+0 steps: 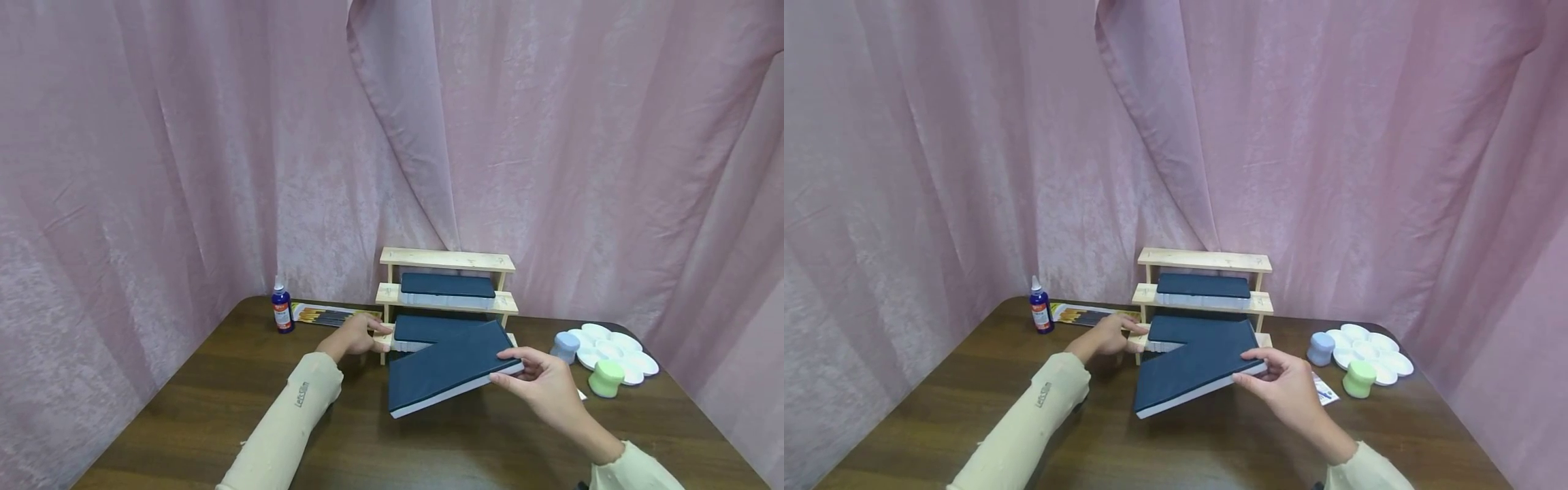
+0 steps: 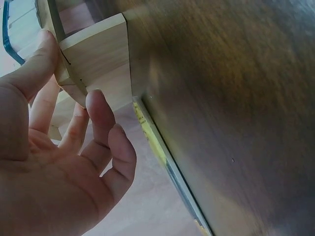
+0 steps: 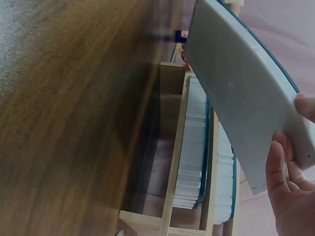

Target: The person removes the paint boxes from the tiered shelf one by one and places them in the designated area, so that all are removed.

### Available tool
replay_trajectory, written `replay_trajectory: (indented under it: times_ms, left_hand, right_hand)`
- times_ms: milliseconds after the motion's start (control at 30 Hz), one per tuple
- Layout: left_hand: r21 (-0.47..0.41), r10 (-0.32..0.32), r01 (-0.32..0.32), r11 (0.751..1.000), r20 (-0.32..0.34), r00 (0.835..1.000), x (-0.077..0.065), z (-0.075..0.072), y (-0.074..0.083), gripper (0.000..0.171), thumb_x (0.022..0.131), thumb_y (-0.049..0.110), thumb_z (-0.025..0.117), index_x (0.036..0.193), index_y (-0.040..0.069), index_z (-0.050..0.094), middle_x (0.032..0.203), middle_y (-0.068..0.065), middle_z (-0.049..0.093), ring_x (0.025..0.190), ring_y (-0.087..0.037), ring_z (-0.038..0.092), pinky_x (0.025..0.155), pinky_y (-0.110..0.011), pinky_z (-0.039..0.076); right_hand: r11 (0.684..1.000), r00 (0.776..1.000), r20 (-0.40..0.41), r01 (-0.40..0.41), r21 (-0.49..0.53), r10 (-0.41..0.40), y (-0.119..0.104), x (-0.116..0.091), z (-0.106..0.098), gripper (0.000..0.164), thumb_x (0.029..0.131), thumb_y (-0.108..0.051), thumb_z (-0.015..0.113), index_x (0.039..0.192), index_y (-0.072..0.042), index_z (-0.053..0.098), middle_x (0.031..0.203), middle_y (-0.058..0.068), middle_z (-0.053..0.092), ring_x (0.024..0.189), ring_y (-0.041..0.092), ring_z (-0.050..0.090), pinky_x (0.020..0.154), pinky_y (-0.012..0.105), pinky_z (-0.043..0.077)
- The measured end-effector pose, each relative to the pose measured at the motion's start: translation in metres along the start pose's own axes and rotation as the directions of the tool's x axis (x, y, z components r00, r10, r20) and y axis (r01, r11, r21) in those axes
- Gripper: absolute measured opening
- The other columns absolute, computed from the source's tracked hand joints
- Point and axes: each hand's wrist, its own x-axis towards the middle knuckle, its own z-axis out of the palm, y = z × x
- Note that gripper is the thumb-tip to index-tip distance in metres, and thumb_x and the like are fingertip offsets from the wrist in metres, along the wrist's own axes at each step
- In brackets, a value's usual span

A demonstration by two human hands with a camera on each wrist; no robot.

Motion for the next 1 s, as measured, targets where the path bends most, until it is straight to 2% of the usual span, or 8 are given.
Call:
replay_trajectory:
  times_ms: [267, 467, 867, 1000]
  left_hand:
    - [0.002, -0.005, 0.005, 1.000, 0.009, 1.000, -0.001, 0.000, 0.000, 0.039, 0.075, 0.026, 0.088, 0.112, 0.021, 0.078, 0.136, -0.011, 0.060, 0.130, -0.032, 0.051, 0.108, -0.042, 0.040]
    - [0.000, -0.009, 0.009, 1.000, 0.009, 1.000, -0.003, -0.001, 0.002, 0.039, 0.076, 0.027, 0.088, 0.113, 0.021, 0.078, 0.136, -0.012, 0.059, 0.131, -0.033, 0.050, 0.109, -0.043, 0.040]
    - [0.012, -0.005, 0.005, 1.000, 0.008, 1.000, -0.002, -0.001, 0.002, 0.040, 0.075, 0.027, 0.088, 0.113, 0.022, 0.078, 0.135, -0.012, 0.060, 0.130, -0.032, 0.051, 0.108, -0.043, 0.041]
    - [0.005, -0.009, 0.009, 1.000, 0.005, 1.000, -0.003, -0.002, 0.003, 0.039, 0.075, 0.027, 0.088, 0.112, 0.022, 0.078, 0.135, -0.012, 0.060, 0.129, -0.032, 0.051, 0.108, -0.043, 0.041]
  right_hand:
    - [0.997, 1.000, -0.023, -0.011, -0.074, 0.009, 0.001, -0.003, 0.005, 0.034, 0.073, -0.005, 0.087, 0.103, -0.004, 0.073, 0.070, 0.001, 0.070, 0.062, 0.007, 0.069, 0.054, 0.022, 0.054]
    - [0.998, 1.000, -0.016, -0.009, -0.070, 0.007, 0.005, -0.005, 0.008, 0.035, 0.072, -0.003, 0.087, 0.104, -0.004, 0.073, 0.071, 0.002, 0.071, 0.062, 0.009, 0.070, 0.054, 0.022, 0.055]
    - [0.992, 1.000, -0.017, -0.004, -0.127, 0.002, 0.007, -0.006, 0.013, 0.032, 0.070, -0.009, 0.090, 0.099, -0.008, 0.075, 0.059, -0.003, 0.058, 0.060, 0.007, 0.068, 0.051, 0.020, 0.052]
    - [0.992, 1.000, -0.004, -0.009, -0.129, 0.008, 0.010, -0.006, 0.014, 0.031, 0.071, -0.009, 0.089, 0.098, -0.007, 0.075, 0.060, -0.003, 0.059, 0.062, 0.007, 0.069, 0.051, 0.020, 0.052]
